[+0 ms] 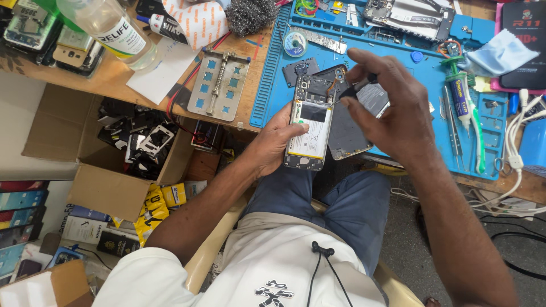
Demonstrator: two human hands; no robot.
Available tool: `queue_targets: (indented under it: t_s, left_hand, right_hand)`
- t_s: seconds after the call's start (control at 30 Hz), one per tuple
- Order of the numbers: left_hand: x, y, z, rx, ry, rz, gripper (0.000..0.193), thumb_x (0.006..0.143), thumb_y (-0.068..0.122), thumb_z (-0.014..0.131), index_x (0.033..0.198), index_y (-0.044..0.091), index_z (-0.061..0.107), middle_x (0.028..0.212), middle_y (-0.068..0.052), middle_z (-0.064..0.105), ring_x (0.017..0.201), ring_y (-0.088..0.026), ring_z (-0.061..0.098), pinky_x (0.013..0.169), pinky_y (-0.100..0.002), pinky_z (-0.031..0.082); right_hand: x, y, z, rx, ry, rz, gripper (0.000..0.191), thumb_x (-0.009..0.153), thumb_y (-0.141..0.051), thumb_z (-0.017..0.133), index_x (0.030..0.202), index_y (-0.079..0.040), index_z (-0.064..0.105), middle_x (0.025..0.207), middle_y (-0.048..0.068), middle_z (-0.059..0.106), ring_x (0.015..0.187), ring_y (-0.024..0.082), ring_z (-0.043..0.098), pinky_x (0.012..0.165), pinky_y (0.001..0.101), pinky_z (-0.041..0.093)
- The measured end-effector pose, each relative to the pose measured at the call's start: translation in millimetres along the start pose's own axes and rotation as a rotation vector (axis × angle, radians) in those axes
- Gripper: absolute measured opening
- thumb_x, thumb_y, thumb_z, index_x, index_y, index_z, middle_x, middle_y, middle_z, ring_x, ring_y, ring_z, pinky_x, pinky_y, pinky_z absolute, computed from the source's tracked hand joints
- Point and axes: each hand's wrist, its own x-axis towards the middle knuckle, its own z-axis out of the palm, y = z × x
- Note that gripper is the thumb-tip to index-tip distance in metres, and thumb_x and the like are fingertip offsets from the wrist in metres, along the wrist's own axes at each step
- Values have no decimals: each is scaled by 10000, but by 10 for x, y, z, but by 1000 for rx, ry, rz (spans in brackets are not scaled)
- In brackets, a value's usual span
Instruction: The person disassembles a smartphone at a repair bench. They pry open the back cover, lift out the battery, use a screwdriver on internal components, peel adhesive from a screen panel, and handle the phone frame and parts on a blue mat.
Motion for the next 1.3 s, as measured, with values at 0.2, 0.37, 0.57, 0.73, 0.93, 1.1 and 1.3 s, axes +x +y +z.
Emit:
queue_targets:
  t_s: [0.2,0.37,0.57,0.73,0.93,1.1,1.3]
  left_hand:
    - [-41,41,14,8,19,-16,588,962,-19,506,1530,32,363,1286,-115,637,1096,-165,691,923,-366,618]
    - [-95,92,15,3,23,-20,584,962,-12,507,1527,38,369,1280,-113,639,1085,-162,694,915,-366,619]
    - [-135,159,20,19,32,-26,583,957,3,510,1520,48,365,1283,-115,643,1082,-166,700,906,-366,624]
    - [-123,226,-24,23,23,-22,581,970,6,522,1530,37,372,1290,-111,635,1090,-162,692,914,-362,621]
    - [-160,290,-36,-1,21,-25,582,961,13,522,1524,46,379,1284,-97,638,1089,-154,695,913,-358,623]
    - [-112,316,-21,10,26,-45,558,961,9,511,1506,42,394,1263,-103,645,1071,-161,698,897,-368,628]
    - [-69,246,36,17,30,-49,548,960,-10,491,1499,40,402,1251,-106,646,1053,-165,703,880,-370,632]
  right_hand:
    - [130,-154,-51,-89,-36,-30,571,913,98,718,1447,-55,588,1150,102,686,1091,216,707,961,345,568]
    - [262,-275,-144,-7,-143,-49,534,767,114,635,1284,-15,605,1037,114,674,995,238,687,880,373,557]
    - [417,-425,-190,-232,-197,49,401,926,20,763,1308,-72,684,989,110,700,904,248,732,785,367,585]
    - [571,-493,-233,-389,-321,72,357,883,-99,792,1216,-48,677,965,141,702,877,313,727,746,424,569]
    - [696,-578,-236,-492,-435,31,336,904,-130,714,1238,-95,704,956,147,717,848,343,720,736,468,566]
    - [696,-572,-210,-586,-441,42,362,880,-239,754,1216,-108,711,971,152,714,861,351,713,745,478,559]
    - [620,-457,-239,-556,-409,-65,293,904,-97,698,1195,-103,727,996,127,715,857,351,713,757,477,560]
